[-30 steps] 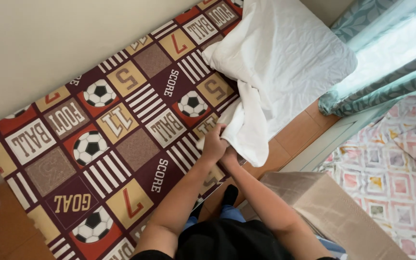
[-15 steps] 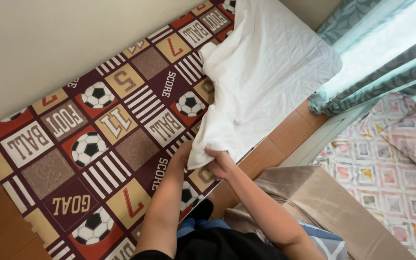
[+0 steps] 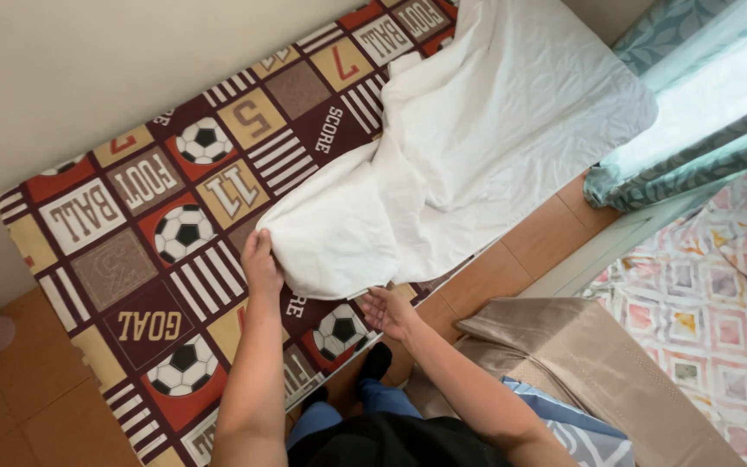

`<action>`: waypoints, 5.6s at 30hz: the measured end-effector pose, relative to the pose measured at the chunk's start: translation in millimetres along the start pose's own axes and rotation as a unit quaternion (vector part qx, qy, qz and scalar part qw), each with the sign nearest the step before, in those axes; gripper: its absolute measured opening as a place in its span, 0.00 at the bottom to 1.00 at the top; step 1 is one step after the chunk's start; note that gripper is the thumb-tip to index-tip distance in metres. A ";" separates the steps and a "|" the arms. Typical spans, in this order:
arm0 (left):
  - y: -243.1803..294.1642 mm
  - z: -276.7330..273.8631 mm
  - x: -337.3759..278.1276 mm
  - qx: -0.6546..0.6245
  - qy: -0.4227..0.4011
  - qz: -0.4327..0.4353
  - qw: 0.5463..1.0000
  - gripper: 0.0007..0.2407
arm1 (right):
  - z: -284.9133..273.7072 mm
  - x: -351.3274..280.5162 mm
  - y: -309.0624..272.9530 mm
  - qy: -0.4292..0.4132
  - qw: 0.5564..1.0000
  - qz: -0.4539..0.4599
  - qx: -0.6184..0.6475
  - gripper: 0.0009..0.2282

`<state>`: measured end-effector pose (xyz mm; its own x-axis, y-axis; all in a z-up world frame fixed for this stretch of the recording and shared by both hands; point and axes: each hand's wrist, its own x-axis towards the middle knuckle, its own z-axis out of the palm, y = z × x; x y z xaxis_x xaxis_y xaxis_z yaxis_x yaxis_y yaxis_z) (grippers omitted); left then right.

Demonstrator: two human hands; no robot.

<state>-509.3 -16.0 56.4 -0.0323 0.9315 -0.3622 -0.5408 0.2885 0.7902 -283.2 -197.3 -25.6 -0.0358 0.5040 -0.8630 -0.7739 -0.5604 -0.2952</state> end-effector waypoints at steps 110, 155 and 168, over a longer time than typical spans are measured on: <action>255.6 -427.8 135.4 0.543 -0.483 -0.066 0.683 0.13 | 547.7 107.0 302.4 0.404 0.621 -0.147 -0.656 0.18; 135.1 -350.9 481.1 0.511 -0.762 0.212 0.337 0.06 | 553.1 417.1 362.0 0.389 0.867 -0.185 0.249 0.22; 278.9 -447.1 515.6 0.515 -0.703 0.110 0.478 0.10 | 574.2 473.7 332.7 0.219 0.752 -0.204 0.588 0.19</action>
<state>-1052.6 445.8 -131.0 0.9953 -0.0161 -0.0958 0.0696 -0.5698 0.8188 -920.6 232.4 -297.1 0.3682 0.0665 -0.9274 -0.6974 0.6794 -0.2281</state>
